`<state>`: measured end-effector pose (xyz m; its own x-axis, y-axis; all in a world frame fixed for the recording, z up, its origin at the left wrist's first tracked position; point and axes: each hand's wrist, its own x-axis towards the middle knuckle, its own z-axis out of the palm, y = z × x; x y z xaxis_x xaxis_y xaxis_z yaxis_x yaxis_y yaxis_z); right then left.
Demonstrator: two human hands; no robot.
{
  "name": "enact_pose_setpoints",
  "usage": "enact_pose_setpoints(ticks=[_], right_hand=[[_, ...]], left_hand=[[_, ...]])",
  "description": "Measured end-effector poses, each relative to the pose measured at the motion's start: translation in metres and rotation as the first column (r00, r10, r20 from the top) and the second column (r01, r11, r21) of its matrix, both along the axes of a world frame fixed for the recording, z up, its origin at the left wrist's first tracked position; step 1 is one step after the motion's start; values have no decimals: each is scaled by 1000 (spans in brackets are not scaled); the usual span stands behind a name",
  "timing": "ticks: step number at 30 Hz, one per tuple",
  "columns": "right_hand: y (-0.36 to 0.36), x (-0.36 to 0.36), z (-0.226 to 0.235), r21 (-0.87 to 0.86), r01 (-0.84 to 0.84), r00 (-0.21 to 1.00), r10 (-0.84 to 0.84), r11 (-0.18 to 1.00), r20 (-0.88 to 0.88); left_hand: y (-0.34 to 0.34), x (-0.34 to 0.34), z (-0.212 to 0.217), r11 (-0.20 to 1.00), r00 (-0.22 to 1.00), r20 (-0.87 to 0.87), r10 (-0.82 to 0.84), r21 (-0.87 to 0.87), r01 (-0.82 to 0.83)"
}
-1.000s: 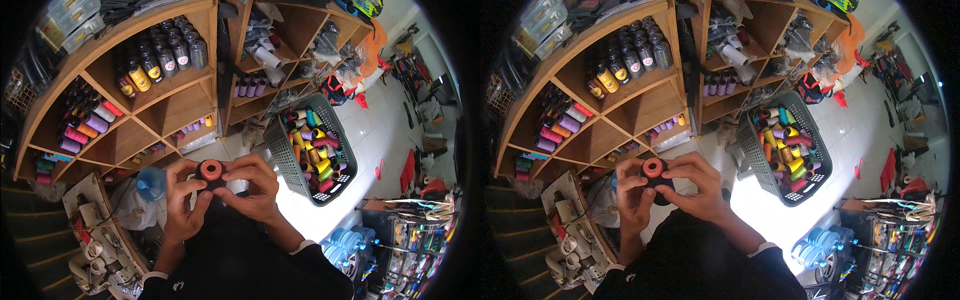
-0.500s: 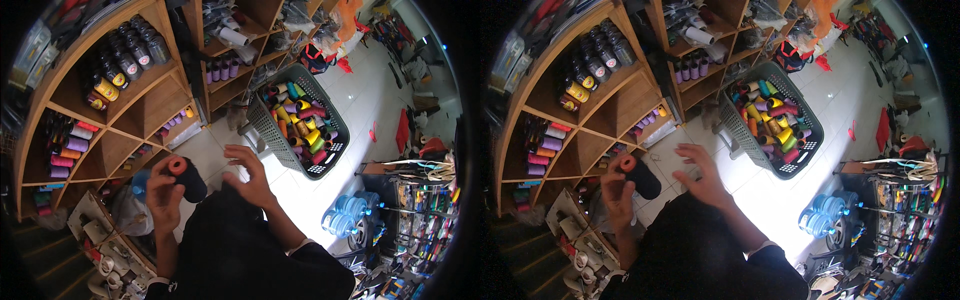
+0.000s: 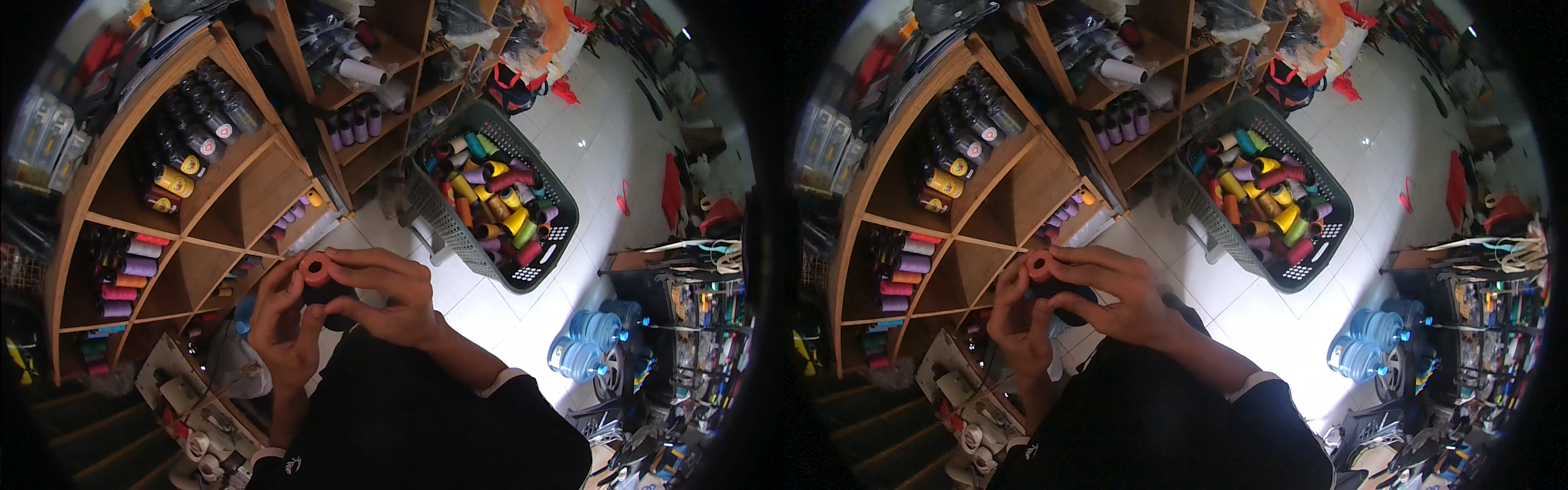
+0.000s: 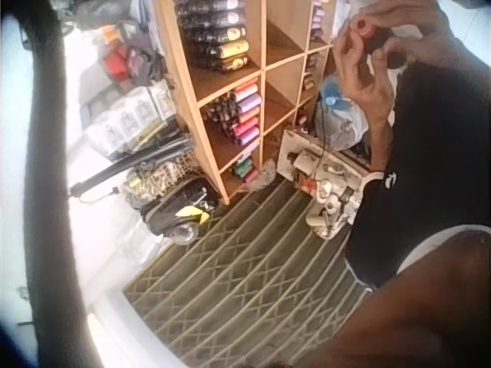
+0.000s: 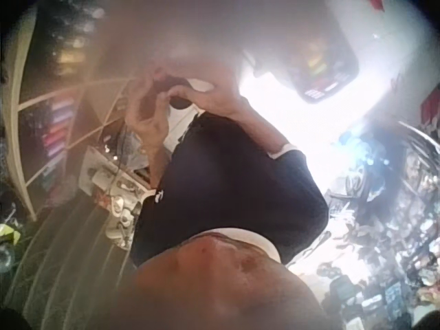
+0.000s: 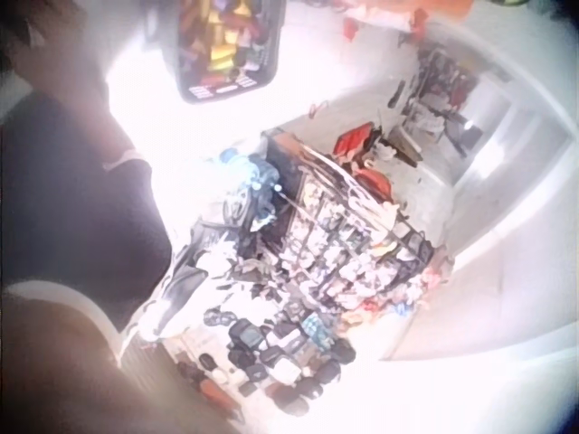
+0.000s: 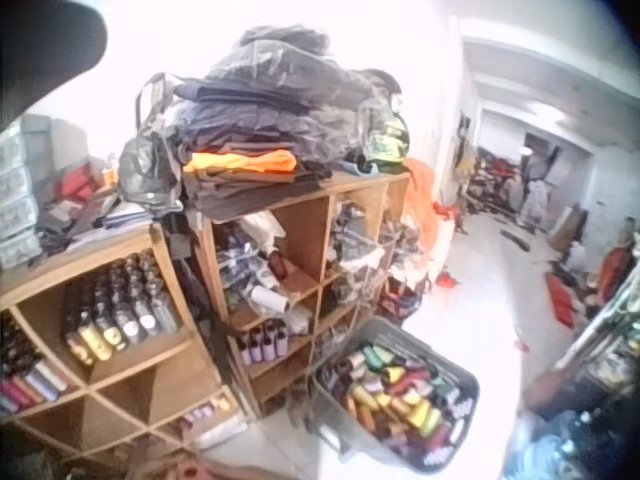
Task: The person picks up various colored thread spools from a basket, briefly handles them, and places them onto a wooden shelf. The person repeats this process with multiple spools of different colors.
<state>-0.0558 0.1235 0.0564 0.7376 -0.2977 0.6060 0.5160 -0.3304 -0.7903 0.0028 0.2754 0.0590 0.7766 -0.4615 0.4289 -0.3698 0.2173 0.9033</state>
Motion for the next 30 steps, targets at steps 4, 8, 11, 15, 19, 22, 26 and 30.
enact_pose_setpoints(ticks=[4,8,11,15,19,22,26,30], right_hand=[[-8,2,-1,8,-22,999,22,1000,30],[-11,9,7,3,-103,995,103,995,7],[-11,12,7,-35,-177,984,177,984,-3],[4,26,0,20,-212,976,210,977,60],[14,34,6,74,-321,947,319,944,34],[21,35,-1,161,-370,927,375,915,3],[17,42,10,-151,-333,940,339,931,18],[22,44,5,-83,-355,931,360,931,59]], left_hand=[[-5,-1,1,999,994,96,52,3,-53],[-3,-1,5,995,985,141,94,8,-96],[5,2,8,993,974,198,108,25,-115],[17,5,11,986,963,210,169,-31,-166],[19,1,16,960,982,34,184,-219,-172],[22,-2,17,951,972,-5,234,-205,-230],[31,-1,23,915,896,217,388,27,-403],[32,1,19,882,822,364,438,3,-471]])
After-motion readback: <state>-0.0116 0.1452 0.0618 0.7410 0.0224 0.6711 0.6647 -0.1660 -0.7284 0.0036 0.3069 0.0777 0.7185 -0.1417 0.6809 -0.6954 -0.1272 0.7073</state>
